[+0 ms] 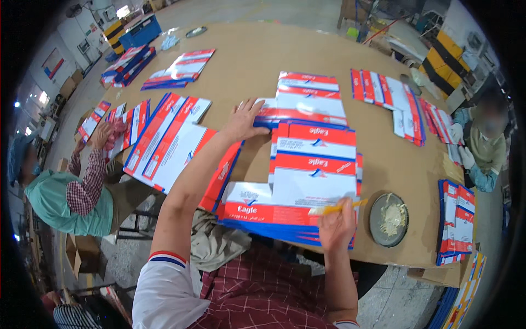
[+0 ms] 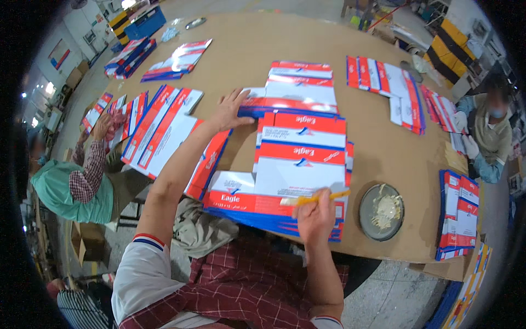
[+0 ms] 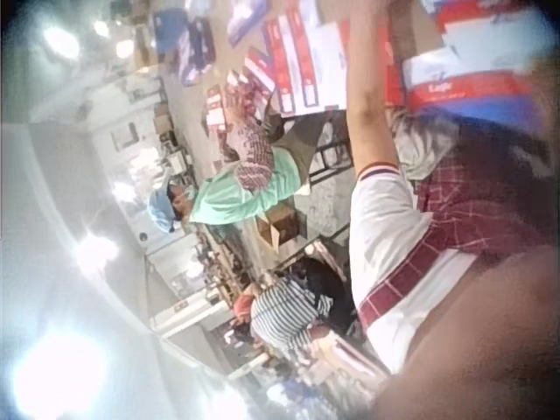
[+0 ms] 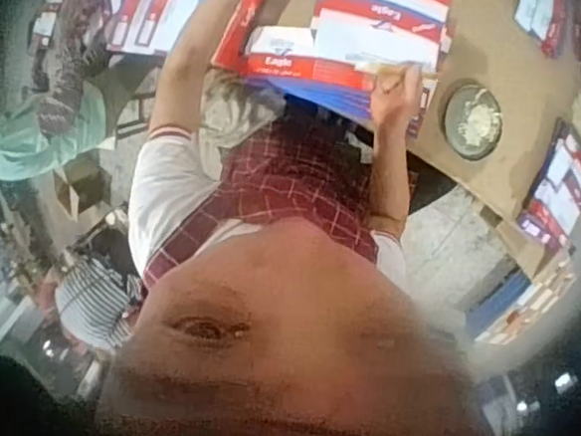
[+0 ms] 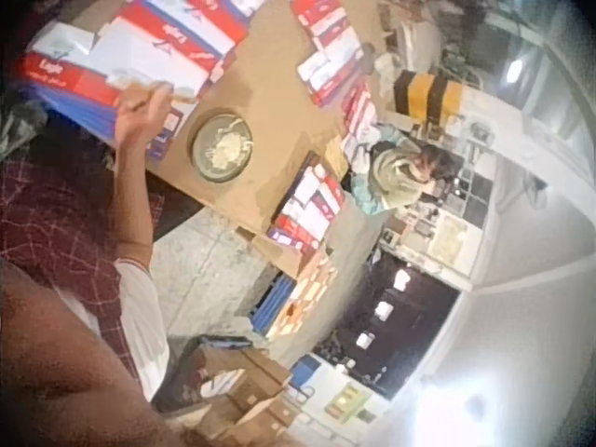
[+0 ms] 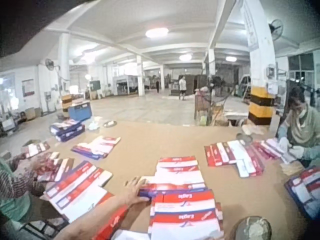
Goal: Assembling cardboard packaging by applying glue with a brush to the flaps.
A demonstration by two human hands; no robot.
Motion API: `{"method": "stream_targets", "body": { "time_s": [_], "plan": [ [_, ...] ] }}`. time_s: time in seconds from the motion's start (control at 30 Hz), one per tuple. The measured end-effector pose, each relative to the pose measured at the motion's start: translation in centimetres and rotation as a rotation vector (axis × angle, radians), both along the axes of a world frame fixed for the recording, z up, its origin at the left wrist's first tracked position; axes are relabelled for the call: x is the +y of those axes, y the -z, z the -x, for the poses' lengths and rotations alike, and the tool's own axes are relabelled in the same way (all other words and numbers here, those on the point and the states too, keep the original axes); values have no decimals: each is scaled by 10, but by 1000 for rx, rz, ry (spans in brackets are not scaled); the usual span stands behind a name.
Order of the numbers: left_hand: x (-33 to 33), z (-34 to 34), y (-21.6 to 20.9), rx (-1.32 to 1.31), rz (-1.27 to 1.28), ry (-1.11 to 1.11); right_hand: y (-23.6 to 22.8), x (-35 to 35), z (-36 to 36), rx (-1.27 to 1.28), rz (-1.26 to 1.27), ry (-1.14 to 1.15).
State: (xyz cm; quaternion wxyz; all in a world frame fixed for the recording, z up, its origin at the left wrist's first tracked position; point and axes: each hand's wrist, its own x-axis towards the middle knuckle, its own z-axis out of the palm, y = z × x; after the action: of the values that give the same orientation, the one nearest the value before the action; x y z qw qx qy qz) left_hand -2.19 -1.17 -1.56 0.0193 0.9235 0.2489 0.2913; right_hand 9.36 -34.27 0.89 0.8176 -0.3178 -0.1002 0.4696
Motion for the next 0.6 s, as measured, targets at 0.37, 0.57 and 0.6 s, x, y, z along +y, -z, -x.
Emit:
{"method": "stream_targets", "body": {
  "time_s": [0.37,0.57,0.6],
  "plan": [
    [36,-6,-14,540,217,81,47,-11,-29,-430,135,104],
    [46,19,-60,95,-156,-83,29,-36,-20,-455,30,134],
    [20,27,-75,143,-54,-172,25,-42,-16,-427,-8,146]
  ]
}}
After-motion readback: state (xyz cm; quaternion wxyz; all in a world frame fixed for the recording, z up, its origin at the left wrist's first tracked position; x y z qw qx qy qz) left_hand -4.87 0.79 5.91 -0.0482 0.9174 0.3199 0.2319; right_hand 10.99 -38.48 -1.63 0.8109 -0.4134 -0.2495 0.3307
